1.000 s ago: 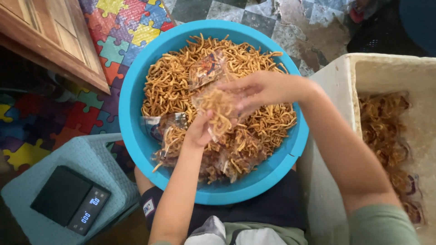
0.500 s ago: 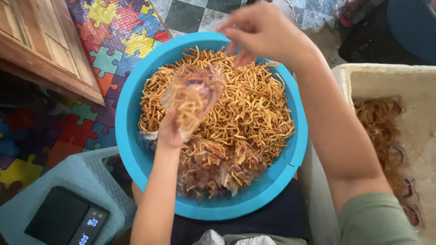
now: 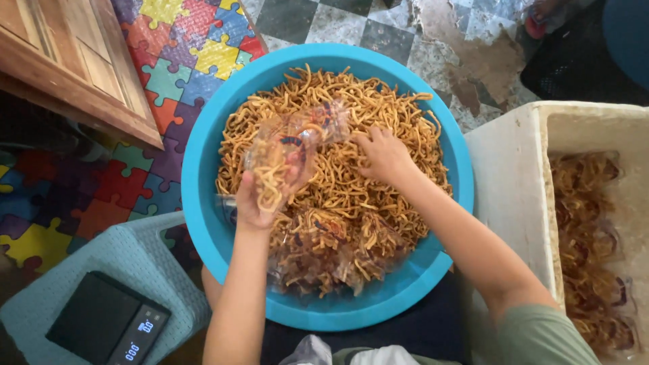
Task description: The person scoops dried noodles from a large blue basin into clear plastic bags, weighs each bag on a digital scale, and places the filled bags into a white styrofoam container. The process is repeated continuously.
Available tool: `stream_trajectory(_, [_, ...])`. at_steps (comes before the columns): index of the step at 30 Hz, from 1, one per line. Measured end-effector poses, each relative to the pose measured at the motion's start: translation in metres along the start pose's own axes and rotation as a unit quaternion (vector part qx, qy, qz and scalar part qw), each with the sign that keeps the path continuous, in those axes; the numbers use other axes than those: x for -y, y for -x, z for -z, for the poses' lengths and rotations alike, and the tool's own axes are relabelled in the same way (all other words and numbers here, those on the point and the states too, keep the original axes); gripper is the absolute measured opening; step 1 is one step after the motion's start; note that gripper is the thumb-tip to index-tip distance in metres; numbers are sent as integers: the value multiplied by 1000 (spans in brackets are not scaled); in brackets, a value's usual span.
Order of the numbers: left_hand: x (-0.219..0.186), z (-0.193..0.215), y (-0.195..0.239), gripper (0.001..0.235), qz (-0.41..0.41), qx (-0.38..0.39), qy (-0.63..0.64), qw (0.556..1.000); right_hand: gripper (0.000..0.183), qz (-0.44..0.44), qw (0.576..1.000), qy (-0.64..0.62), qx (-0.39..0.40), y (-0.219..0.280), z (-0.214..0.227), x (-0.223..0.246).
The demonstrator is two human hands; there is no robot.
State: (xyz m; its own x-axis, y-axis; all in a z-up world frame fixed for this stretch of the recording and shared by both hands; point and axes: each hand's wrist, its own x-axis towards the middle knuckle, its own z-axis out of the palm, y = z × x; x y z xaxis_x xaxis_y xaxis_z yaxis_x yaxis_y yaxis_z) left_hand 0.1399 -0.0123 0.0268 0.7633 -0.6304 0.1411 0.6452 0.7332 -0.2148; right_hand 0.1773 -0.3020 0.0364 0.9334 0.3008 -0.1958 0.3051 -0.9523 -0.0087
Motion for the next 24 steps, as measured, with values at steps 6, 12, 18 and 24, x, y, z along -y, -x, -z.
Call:
stream_trajectory(6, [27, -8, -1, 68, -24, 1, -154, 988, 49, -18, 984, -175, -22, 12, 23, -21])
stream_trajectory(12, [6, 71, 5, 61, -12, -86, -251, 964, 41, -76, 962, -255, -64, 28, 48, -38])
stream_trajectory(18, [40, 51, -10, 51, -43, -76, -289, 953, 24, -62, 923, -354, -138, 61, 116, -25])
stream_trajectory(24, [69, 7, -17, 50, -51, -39, -315, 947, 27, -39, 853, -520, 18, 95, 202, 1])
